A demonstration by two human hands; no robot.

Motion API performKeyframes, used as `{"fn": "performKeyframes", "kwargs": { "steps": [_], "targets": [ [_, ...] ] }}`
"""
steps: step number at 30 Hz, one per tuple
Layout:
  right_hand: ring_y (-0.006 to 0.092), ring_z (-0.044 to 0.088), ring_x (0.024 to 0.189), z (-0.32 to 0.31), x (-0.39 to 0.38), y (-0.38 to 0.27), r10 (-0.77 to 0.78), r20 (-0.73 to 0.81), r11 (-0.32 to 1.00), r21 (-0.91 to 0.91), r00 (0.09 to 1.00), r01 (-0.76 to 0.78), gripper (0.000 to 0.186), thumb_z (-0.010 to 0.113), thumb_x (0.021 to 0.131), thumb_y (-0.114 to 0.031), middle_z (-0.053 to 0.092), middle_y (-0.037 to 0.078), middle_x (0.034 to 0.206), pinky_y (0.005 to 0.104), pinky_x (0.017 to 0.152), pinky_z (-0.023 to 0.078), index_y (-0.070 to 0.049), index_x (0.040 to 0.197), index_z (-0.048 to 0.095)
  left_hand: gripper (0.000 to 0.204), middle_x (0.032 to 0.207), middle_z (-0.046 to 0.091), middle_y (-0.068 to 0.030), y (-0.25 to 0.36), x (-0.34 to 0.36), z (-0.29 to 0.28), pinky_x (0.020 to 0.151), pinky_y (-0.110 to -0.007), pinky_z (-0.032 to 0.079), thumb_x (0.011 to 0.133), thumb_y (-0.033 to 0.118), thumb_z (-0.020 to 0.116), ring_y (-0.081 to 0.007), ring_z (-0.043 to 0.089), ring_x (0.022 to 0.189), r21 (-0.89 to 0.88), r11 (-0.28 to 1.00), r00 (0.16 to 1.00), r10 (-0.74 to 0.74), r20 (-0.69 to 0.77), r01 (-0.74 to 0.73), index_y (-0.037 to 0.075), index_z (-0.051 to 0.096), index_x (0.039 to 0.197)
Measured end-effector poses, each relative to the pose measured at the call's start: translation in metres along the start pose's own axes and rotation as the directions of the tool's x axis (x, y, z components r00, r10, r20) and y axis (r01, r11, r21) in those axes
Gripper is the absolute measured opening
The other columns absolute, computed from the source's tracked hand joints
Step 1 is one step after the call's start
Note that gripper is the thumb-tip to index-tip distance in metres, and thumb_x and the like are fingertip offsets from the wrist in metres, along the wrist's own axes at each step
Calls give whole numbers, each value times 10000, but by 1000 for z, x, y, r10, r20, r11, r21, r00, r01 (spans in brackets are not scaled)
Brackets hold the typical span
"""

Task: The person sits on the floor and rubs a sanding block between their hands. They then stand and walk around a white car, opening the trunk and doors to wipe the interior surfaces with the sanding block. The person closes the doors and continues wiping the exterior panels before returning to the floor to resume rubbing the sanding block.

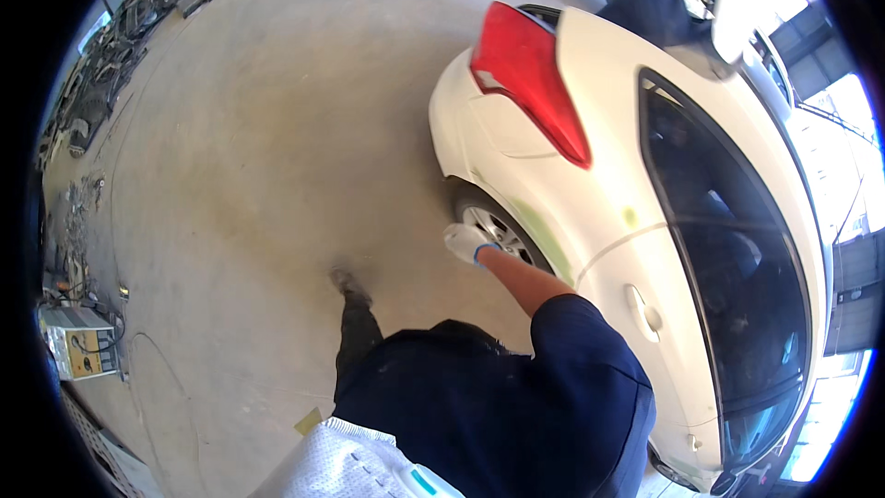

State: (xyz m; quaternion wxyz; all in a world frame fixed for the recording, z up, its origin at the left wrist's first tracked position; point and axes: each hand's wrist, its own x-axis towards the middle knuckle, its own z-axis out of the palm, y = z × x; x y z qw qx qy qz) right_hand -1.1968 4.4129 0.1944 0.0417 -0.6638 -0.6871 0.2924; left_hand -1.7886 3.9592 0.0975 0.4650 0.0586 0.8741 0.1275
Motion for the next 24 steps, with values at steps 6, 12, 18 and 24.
{"fn": "performKeyframes", "kwargs": {
  "steps": [6, 12, 18, 24],
  "targets": [
    [317, 683, 1016, -38, 138, -59, 54, 253, 969, 220, 966, -112, 355, 575, 879, -230, 721, 175, 1100, 399, 903, 529, -52, 1151, 718, 368, 876, 687, -92, 292, 137, 3, 564, -400, 536, 770, 208, 762, -191, 654, 672, -40, 997, 994, -54, 97, 59, 5, 645, 1054],
    [370, 662, 1112, -94, 166, -96, 428, 303, 868, 124, 852, -480, 396, 547, 871, -262, 708, 208, 1163, 429, 990, 502, -79, 1178, 717, 183, 691, 518, 54, 687, 216, 48, 466, -282, 337, 933, 234, 694, -67, 435, 531, 24, 861, 832, 483, 273, -508, 124, 630, 1064],
    [382, 669, 1076, -129, 352, -26, 423, 435, 882, 4, 795, -471, 373, 545, 866, -252, 714, 218, 1109, 454, 951, 511, -81, 1150, 717, 136, 698, 556, 54, 1019, 253, 164, 465, -277, 339, 910, 222, 724, -60, 440, 533, -14, 744, 718, 650, 251, -668, 114, 662, 967],
    [376, 676, 1050, -267, 584, -13, 433, 133, 828, 332, 892, -452, 349, 541, 902, -218, 710, 226, 1097, 437, 928, 520, -65, 1184, 679, 339, 799, 659, -19, 1115, 250, 222, 528, -293, 409, 904, 370, 733, -108, 517, 600, 290, 827, 863, 392, 318, -482, 80, 714, 1081]
  ]
}}
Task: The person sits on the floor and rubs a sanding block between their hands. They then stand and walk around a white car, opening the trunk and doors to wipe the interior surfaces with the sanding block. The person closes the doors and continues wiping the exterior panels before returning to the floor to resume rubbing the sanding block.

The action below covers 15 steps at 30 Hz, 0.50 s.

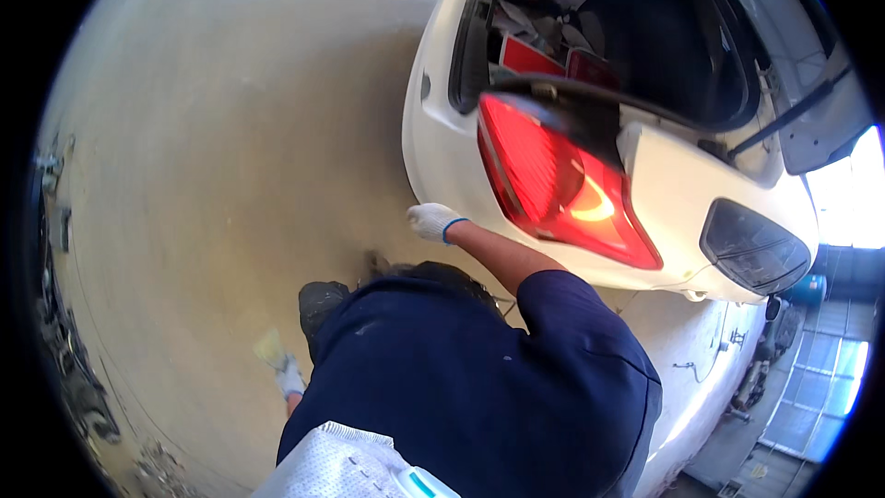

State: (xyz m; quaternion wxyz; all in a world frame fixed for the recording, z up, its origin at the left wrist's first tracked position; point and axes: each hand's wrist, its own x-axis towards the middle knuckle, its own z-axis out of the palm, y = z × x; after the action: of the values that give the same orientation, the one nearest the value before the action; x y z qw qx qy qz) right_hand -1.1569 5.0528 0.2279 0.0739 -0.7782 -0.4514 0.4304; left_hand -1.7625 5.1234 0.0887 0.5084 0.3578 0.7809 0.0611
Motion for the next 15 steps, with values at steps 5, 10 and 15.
{"fn": "performKeyframes", "kwargs": {
  "steps": [5, 10, 15],
  "targets": [
    [392, 672, 1040, -119, 136, -93, -116, -232, 985, 98, 966, 142, 356, 545, 902, -202, 707, 231, 1095, 446, 931, 520, -49, 1197, 673, 368, 782, 659, -39, 81, 85, 4, 536, -337, 456, 838, 347, 759, -143, 561, 603, 273, 961, 998, -35, -43, 45, 63, 692, 1061],
    [394, 677, 1004, -150, 244, -94, 145, -170, 989, 12, 975, -145, 322, 564, 866, -206, 716, 206, 1060, 457, 889, 535, -60, 1121, 697, 256, 731, 625, -23, 246, 213, 0, 492, -353, 442, 799, 266, 760, -146, 548, 566, 353, 935, 998, -48, 34, 33, 87, 667, 956],
    [351, 628, 1185, -199, 283, -88, 266, 34, 931, 249, 963, -266, 473, 614, 867, -288, 677, 193, 1248, 397, 1029, 481, -56, 1278, 652, 166, 681, 590, -8, 521, 355, 48, 447, -369, 427, 760, 185, 760, -149, 536, 530, 436, 895, 993, 56, 101, -95, 112, 642, 851]
  ]
}}
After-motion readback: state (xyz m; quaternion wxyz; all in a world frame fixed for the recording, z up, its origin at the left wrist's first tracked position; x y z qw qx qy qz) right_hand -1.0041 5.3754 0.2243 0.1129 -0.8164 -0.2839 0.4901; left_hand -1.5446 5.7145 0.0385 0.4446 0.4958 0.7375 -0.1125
